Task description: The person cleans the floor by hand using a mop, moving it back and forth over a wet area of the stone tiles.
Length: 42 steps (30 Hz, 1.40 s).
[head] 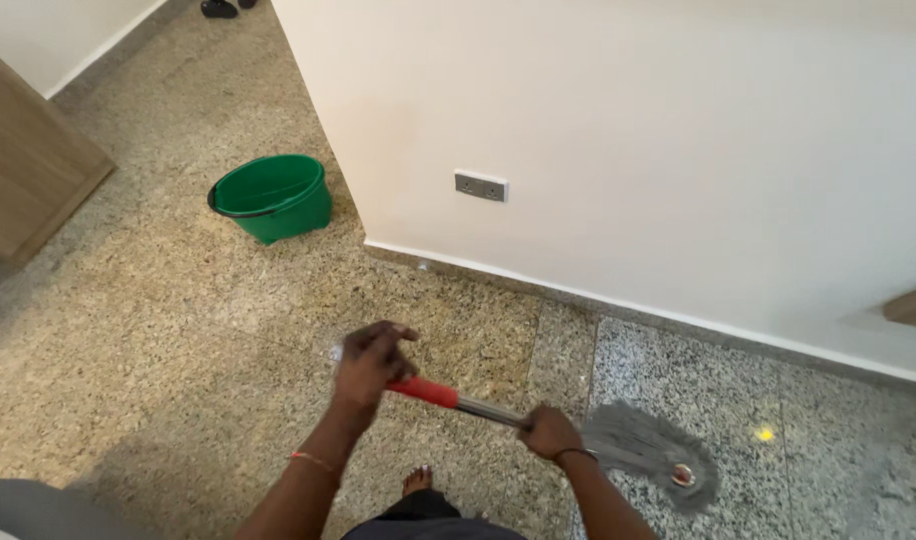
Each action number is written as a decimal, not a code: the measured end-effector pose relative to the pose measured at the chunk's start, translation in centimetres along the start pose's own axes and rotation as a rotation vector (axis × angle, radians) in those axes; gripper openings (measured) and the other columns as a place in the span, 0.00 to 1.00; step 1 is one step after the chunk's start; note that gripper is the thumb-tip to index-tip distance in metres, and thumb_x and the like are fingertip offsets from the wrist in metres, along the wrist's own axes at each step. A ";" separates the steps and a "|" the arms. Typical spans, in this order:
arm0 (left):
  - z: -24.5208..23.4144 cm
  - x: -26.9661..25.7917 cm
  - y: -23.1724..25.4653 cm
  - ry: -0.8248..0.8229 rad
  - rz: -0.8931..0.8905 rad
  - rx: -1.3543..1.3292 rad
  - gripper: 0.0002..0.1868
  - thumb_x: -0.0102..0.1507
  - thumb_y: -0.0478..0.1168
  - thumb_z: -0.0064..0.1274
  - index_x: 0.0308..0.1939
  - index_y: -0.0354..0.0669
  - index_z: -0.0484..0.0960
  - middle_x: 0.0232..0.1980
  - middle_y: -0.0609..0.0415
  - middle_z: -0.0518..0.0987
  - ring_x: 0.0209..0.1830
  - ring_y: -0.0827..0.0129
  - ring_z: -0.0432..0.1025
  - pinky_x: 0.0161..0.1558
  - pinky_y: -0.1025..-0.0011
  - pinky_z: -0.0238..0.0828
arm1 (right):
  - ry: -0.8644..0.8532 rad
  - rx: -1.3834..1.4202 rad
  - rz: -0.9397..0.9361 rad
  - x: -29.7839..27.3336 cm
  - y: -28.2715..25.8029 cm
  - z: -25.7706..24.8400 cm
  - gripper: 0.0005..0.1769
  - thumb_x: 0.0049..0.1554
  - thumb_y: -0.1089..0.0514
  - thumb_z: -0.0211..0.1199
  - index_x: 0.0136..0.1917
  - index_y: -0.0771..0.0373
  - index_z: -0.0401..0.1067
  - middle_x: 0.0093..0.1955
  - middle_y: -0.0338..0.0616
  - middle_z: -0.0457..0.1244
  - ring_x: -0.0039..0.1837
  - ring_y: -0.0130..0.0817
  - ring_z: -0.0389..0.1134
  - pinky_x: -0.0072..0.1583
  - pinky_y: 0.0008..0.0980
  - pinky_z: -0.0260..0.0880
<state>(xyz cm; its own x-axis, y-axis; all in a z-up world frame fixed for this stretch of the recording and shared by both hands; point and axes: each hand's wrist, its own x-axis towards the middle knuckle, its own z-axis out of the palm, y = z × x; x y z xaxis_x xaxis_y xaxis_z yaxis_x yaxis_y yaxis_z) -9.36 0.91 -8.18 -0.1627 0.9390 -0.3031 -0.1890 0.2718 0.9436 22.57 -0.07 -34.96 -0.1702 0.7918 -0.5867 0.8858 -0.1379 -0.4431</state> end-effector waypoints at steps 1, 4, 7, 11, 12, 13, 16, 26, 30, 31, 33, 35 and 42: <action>1.8 0.5 -1.4 -0.060 -0.050 -0.021 0.10 0.65 0.33 0.46 0.38 0.31 0.84 0.25 0.50 0.82 0.16 0.70 0.69 0.27 0.65 0.80 | 0.050 -0.053 -0.027 -0.7 2.7 -0.1 0.19 0.53 0.43 0.67 0.46 0.61 0.81 0.47 0.54 0.70 0.51 0.50 0.72 0.57 0.47 0.72; 7.4 0.2 -4.9 -0.387 -0.058 0.007 0.11 0.69 0.34 0.46 0.42 0.32 0.84 0.25 0.49 0.82 0.23 0.69 0.79 0.31 0.69 0.84 | 0.084 -0.029 0.209 -4.4 8.9 -1.0 0.19 0.54 0.42 0.65 0.48 0.60 0.78 0.48 0.52 0.71 0.52 0.50 0.74 0.58 0.46 0.74; 12.2 -2.8 -7.5 -0.732 -0.086 0.009 0.10 0.71 0.35 0.48 0.43 0.32 0.84 0.28 0.51 0.84 0.21 0.72 0.75 0.24 0.73 0.72 | 0.178 -0.051 0.377 -9.3 12.3 -2.5 0.18 0.52 0.44 0.68 0.49 0.57 0.78 0.51 0.52 0.71 0.56 0.52 0.73 0.60 0.47 0.74; 14.0 -4.4 -6.3 -0.958 -0.078 0.146 0.11 0.70 0.37 0.51 0.44 0.34 0.87 0.25 0.55 0.78 0.19 0.79 0.66 0.24 0.76 0.63 | 0.230 -0.119 0.420 -12.8 12.2 -2.7 0.17 0.52 0.44 0.67 0.47 0.58 0.77 0.50 0.52 0.71 0.56 0.53 0.73 0.59 0.47 0.74; 13.9 -4.6 -5.2 -0.977 -0.079 0.198 0.10 0.70 0.38 0.53 0.44 0.35 0.87 0.24 0.56 0.78 0.20 0.80 0.66 0.25 0.76 0.62 | 0.304 -0.069 0.430 -12.8 11.7 -2.6 0.16 0.51 0.45 0.68 0.47 0.57 0.77 0.49 0.52 0.72 0.55 0.53 0.73 0.59 0.47 0.74; 13.8 -4.6 -3.8 -0.989 -0.028 0.254 0.11 0.70 0.40 0.53 0.44 0.37 0.88 0.24 0.56 0.78 0.19 0.80 0.65 0.24 0.76 0.60 | 0.376 -0.016 0.438 -12.7 11.1 -2.2 0.16 0.50 0.46 0.69 0.47 0.57 0.78 0.49 0.52 0.72 0.54 0.54 0.74 0.58 0.47 0.75; 13.3 -3.5 2.0 -1.016 0.086 0.355 0.12 0.68 0.44 0.55 0.43 0.40 0.89 0.23 0.56 0.78 0.18 0.80 0.64 0.23 0.77 0.57 | 0.640 0.085 0.371 -11.2 8.6 -1.3 0.15 0.49 0.48 0.67 0.47 0.57 0.80 0.47 0.55 0.72 0.52 0.56 0.74 0.56 0.49 0.75; 5.2 -3.3 19.1 -0.974 0.486 0.534 0.20 0.65 0.58 0.57 0.43 0.46 0.90 0.30 0.55 0.86 0.29 0.72 0.82 0.38 0.74 0.78 | 0.777 0.479 -0.153 -1.1 -10.8 -4.2 0.21 0.50 0.46 0.67 0.50 0.64 0.79 0.42 0.56 0.71 0.47 0.51 0.74 0.50 0.46 0.73; 2.2 -4.3 19.0 -0.909 0.697 0.641 0.20 0.66 0.59 0.53 0.38 0.50 0.89 0.26 0.56 0.83 0.26 0.70 0.80 0.34 0.72 0.76 | 0.667 0.568 -0.394 1.8 -16.7 -3.8 0.21 0.51 0.45 0.67 0.49 0.64 0.79 0.41 0.54 0.71 0.47 0.49 0.73 0.50 0.46 0.73; 1.5 -4.4 18.7 -0.901 0.682 0.666 0.19 0.66 0.59 0.53 0.39 0.51 0.89 0.25 0.56 0.82 0.24 0.69 0.79 0.32 0.71 0.74 | 0.631 0.575 -0.437 2.4 -17.8 -3.6 0.21 0.51 0.45 0.67 0.49 0.64 0.79 0.41 0.54 0.71 0.46 0.49 0.73 0.50 0.45 0.73; 0.1 -4.5 18.0 -0.887 0.652 0.713 0.19 0.65 0.59 0.52 0.40 0.52 0.89 0.22 0.55 0.80 0.22 0.66 0.78 0.29 0.69 0.71 | 0.559 0.581 -0.511 3.5 -19.9 -3.3 0.21 0.52 0.45 0.67 0.48 0.64 0.79 0.41 0.53 0.71 0.46 0.48 0.73 0.50 0.45 0.73; -1.4 -4.8 17.6 -0.824 0.681 0.646 0.18 0.66 0.57 0.54 0.40 0.49 0.88 0.24 0.55 0.81 0.23 0.70 0.77 0.28 0.71 0.71 | 0.494 0.571 -0.572 4.7 -22.0 -3.3 0.21 0.52 0.44 0.67 0.48 0.64 0.79 0.41 0.53 0.71 0.45 0.46 0.73 0.50 0.44 0.73; -6.7 -2.1 19.7 -0.422 0.366 0.157 0.12 0.68 0.42 0.55 0.38 0.37 0.87 0.25 0.58 0.83 0.17 0.80 0.69 0.18 0.74 0.63 | 0.157 0.212 -0.461 6.9 -29.8 -5.4 0.21 0.54 0.43 0.67 0.46 0.64 0.79 0.40 0.50 0.71 0.44 0.43 0.73 0.50 0.43 0.72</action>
<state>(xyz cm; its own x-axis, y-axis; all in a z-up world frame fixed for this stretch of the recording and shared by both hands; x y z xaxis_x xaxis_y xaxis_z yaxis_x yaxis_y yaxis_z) -19.27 2.90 10.11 0.2161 0.9716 0.0961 -0.0420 -0.0891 0.9951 -2.66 12.70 -22.09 -0.4402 0.8760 -0.1972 0.6250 0.1412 -0.7678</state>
